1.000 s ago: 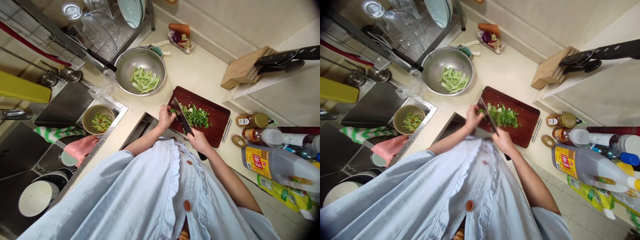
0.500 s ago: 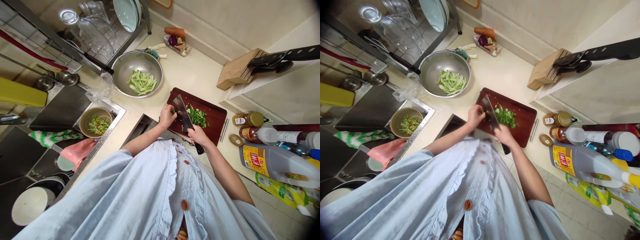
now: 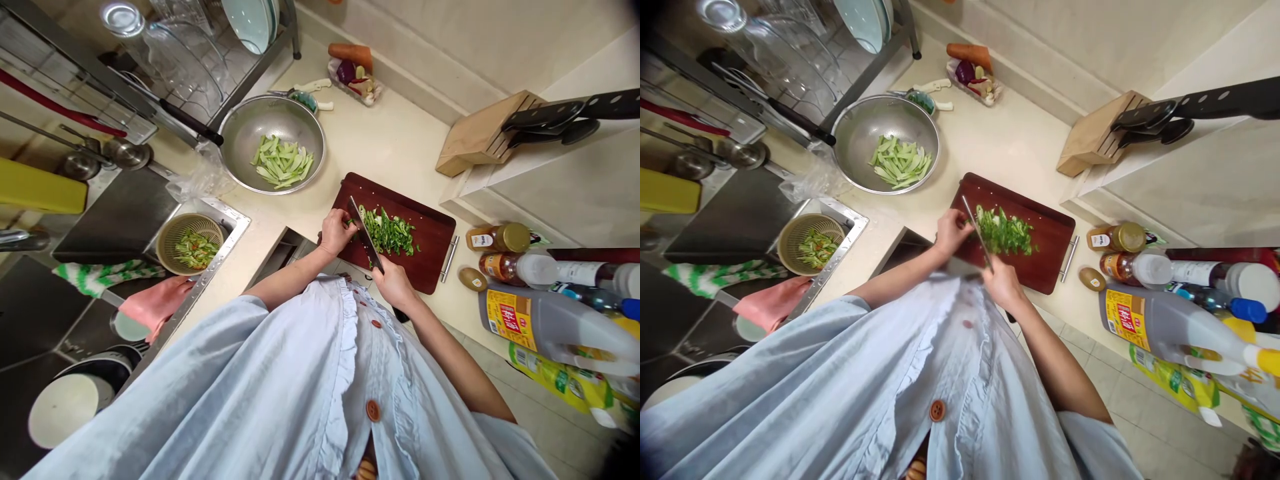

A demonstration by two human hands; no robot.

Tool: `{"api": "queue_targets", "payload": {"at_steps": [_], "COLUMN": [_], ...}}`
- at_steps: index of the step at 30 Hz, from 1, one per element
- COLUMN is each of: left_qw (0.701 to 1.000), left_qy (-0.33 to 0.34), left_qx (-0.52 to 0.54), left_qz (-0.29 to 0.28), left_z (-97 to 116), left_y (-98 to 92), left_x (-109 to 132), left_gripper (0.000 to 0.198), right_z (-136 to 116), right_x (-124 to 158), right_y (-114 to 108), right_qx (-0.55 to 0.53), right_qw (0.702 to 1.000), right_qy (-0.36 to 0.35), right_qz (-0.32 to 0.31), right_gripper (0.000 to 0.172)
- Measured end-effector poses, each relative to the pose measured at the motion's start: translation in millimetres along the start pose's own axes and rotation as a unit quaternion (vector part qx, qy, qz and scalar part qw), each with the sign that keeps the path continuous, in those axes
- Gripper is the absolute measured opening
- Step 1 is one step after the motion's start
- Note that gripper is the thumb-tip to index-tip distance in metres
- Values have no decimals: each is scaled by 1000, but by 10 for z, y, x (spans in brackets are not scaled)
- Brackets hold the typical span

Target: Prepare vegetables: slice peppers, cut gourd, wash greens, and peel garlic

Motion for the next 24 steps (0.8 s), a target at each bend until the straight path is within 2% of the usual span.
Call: {"api": "queue_targets", "payload": {"at_steps": [4,10,16,20,24], "left_qw": [1000,1000,1000,1000,1000], "left_qy": [8,8,9,4,11], "left_qx": [0,6,0,3,4], "left_qz": [4,-2,-14,-15,-19], "left_z": [2,18,24,25,20], "left_y": [-28,-50,-65,-58,-66], "left_x": [19,18,11,21,19], "left_gripper": [19,20,18,16,18], "right_z": [-56,14,-12,75,63], "right_x": [-238,-54,-222,-109,-116], "right_y": [55,-37,45,9,47], "right_qx": [-5,-39,-42,-92,-71], "right_qw": [999,999,999,996,997], "right_qy": [-24,-10,-13,5,-3], "right_qz": [25,5,27,4,10], "right_gripper": [38,36,31,30,29]}}
Point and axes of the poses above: each hand's wrist, its own x-axis away from the middle knuckle, its own y-axis out of the palm, z = x × y, the point moved 2 cm from there along -x, towards the middle knuckle, and after that the axes turned 10 degrees about -x, right-handed, at the moved point
